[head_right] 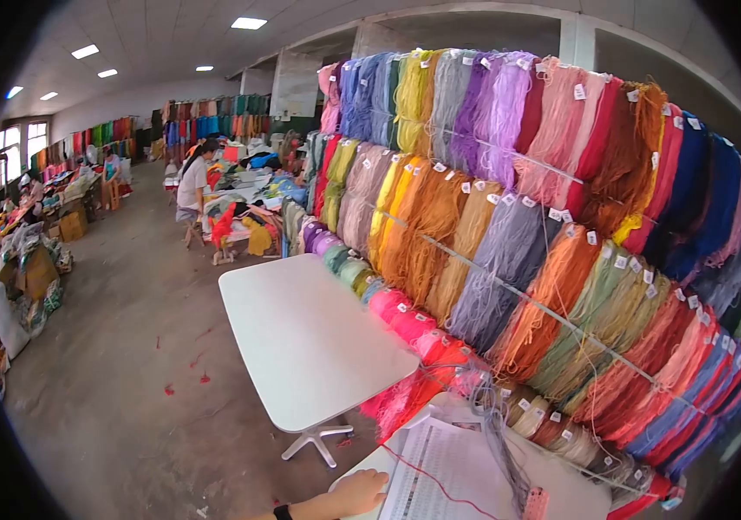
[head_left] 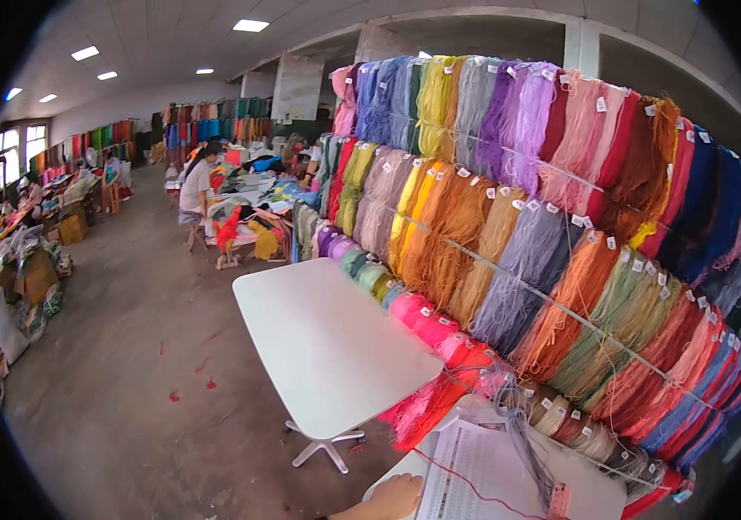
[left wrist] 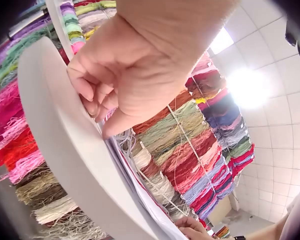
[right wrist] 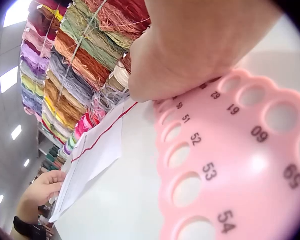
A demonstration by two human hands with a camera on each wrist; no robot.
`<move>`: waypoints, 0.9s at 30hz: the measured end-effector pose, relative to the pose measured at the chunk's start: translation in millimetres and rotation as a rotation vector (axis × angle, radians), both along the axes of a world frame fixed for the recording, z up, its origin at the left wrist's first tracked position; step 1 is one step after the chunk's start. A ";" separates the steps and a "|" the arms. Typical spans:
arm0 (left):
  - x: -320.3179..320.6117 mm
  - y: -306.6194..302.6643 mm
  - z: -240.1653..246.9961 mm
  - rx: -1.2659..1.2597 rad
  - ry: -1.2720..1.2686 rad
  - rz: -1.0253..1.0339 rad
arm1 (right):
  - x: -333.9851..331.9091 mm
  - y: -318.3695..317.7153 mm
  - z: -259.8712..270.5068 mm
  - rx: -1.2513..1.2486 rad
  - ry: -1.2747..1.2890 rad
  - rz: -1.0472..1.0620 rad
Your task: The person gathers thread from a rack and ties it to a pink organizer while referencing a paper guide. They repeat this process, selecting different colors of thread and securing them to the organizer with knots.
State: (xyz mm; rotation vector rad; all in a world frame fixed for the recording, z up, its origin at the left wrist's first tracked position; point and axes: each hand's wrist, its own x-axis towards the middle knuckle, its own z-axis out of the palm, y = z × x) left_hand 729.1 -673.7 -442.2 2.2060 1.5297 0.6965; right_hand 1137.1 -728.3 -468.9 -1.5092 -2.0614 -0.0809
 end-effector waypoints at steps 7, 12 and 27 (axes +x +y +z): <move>2.1 -8.8 16.2 -0.117 0.075 0.024 | -4.9 1.1 2.5 0.054 -0.011 0.003; 2.3 -12.1 17.1 -0.103 0.080 0.030 | -1.6 4.8 -0.8 0.067 0.013 0.029; -4.5 -9.5 -0.9 0.069 0.123 -0.028 | -15.3 -4.8 17.4 -0.169 -0.033 -0.196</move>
